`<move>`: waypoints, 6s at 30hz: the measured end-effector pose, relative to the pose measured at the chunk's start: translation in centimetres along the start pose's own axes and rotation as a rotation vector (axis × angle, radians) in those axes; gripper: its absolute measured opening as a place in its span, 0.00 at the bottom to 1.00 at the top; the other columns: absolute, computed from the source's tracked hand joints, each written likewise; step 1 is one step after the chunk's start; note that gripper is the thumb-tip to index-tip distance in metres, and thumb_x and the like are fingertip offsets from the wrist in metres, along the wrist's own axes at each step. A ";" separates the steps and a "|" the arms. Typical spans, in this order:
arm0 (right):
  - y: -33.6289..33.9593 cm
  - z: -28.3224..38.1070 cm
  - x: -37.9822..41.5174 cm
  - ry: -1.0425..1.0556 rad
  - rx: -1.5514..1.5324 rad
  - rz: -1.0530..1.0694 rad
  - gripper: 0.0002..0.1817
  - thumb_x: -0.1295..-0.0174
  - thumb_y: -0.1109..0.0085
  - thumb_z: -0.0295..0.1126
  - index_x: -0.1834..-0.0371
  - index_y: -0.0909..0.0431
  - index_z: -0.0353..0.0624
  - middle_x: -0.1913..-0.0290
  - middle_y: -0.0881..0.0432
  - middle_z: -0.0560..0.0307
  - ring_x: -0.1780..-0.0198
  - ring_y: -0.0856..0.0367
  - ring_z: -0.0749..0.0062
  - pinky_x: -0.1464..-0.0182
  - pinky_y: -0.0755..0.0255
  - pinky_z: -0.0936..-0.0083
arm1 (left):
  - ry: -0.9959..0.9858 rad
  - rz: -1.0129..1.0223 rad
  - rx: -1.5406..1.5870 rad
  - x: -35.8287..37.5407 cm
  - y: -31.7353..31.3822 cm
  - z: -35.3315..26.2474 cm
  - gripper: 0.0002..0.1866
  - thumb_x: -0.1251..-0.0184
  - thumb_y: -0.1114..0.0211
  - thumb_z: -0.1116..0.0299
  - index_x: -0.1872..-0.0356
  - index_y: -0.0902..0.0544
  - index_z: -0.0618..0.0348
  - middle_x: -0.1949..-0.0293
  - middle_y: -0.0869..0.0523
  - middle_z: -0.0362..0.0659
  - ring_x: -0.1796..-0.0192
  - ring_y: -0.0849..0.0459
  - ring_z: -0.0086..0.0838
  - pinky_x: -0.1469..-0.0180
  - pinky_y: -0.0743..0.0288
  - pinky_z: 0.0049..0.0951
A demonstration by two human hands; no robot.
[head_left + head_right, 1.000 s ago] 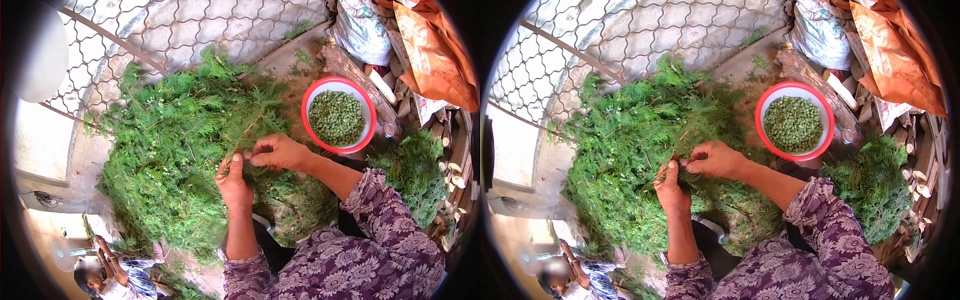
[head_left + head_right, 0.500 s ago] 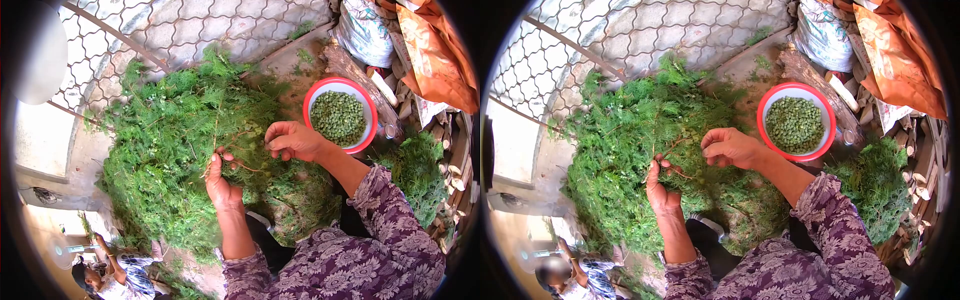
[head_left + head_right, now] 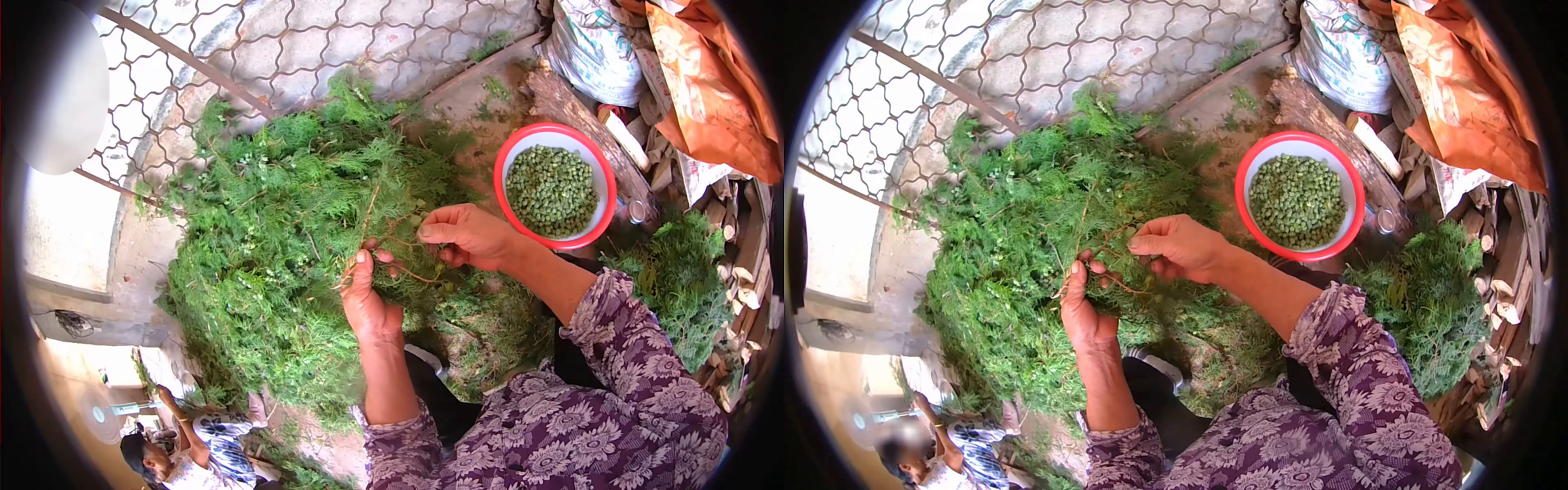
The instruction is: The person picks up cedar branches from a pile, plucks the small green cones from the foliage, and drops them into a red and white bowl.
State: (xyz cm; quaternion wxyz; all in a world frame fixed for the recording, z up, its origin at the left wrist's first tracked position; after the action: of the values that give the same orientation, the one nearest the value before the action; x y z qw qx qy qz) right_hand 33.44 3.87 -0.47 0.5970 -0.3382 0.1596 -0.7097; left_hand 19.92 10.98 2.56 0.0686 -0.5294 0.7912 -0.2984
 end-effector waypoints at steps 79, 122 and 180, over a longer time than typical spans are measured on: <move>1.9 3.6 2.5 0.097 0.175 0.005 0.07 0.46 0.40 0.31 0.67 0.26 0.42 0.74 0.26 0.65 0.77 0.31 0.85 0.80 0.43 0.88 | 0.058 -0.128 -0.035 -1.9 0.2 1.3 0.09 0.36 0.44 0.66 0.61 0.22 0.59 0.71 0.20 0.40 0.72 0.26 0.24 0.70 0.32 0.22; 9.9 6.5 4.4 0.181 1.713 -0.496 0.10 0.58 0.45 0.33 0.74 0.21 0.42 0.76 0.22 0.45 0.68 0.23 0.49 0.65 0.28 0.58 | -0.001 -0.259 0.095 -3.1 2.7 -1.7 0.09 0.33 0.50 0.61 0.63 0.23 0.51 0.71 0.23 0.32 0.64 0.28 0.25 0.55 0.33 0.33; 2.3 3.2 0.2 0.063 -0.106 0.009 0.17 0.44 0.41 0.42 0.57 0.25 0.44 0.64 0.21 0.64 0.67 0.22 0.78 0.66 0.26 0.79 | 0.208 0.153 0.080 0.4 -2.2 2.0 0.16 0.39 0.41 0.58 0.60 0.24 0.61 0.76 0.24 0.39 0.76 0.28 0.27 0.74 0.32 0.26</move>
State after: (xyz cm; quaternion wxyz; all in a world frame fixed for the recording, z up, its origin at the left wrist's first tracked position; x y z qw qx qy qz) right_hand 37.27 3.70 0.42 0.5763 -0.3462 0.2172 -0.7078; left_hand 22.31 9.26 2.23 0.0299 -0.4306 0.8196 -0.3768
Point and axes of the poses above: each hand's wrist, its own x-axis away from the middle knuckle, its own y-axis out of the back of the hand, z = x × y, the point moved 6 cm from there along -x, towards the middle knuckle
